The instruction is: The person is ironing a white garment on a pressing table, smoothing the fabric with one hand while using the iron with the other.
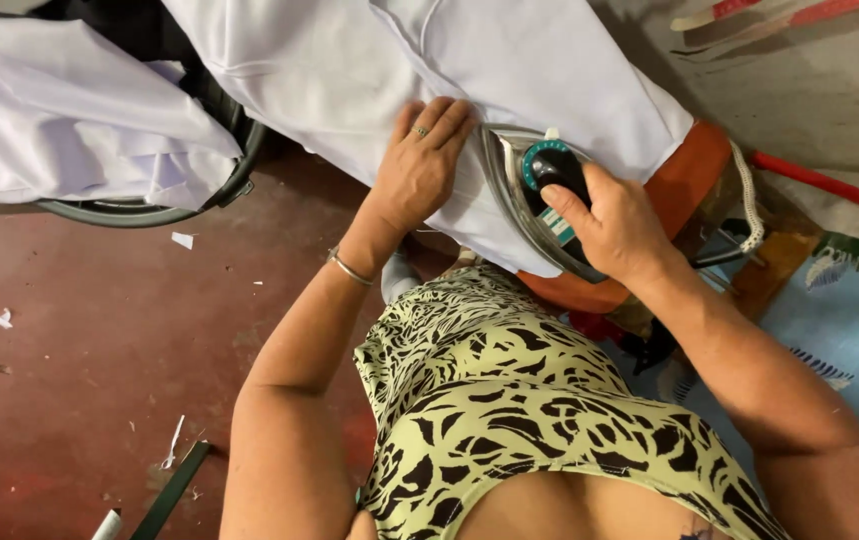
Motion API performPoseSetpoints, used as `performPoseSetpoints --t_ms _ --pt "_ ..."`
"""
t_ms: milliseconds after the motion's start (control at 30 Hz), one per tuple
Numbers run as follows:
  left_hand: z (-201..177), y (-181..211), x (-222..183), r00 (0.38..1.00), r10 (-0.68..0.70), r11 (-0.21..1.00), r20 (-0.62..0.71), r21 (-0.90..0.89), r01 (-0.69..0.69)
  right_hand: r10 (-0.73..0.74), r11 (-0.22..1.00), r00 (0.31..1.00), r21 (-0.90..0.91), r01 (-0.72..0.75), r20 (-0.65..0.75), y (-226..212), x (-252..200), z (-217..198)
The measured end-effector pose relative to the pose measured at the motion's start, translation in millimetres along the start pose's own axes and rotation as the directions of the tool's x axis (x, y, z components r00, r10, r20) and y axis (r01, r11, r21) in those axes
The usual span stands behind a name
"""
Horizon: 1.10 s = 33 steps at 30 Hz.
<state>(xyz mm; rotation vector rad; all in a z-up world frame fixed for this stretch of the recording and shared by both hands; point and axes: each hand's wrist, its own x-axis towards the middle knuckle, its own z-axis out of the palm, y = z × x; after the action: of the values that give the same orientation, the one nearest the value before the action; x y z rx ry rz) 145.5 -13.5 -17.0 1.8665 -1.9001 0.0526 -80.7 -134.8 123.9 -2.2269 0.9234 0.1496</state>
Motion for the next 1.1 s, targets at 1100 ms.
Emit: performPoseSetpoints --t_ms 1100 --pt "-53.5 -45.0 33.7 0.919 -0.393 0.859 -0.005 -0.358 0.366 -0.102 0.993 0.995 0.049 0.103 -0.02 -66.1 84.3 4.7"
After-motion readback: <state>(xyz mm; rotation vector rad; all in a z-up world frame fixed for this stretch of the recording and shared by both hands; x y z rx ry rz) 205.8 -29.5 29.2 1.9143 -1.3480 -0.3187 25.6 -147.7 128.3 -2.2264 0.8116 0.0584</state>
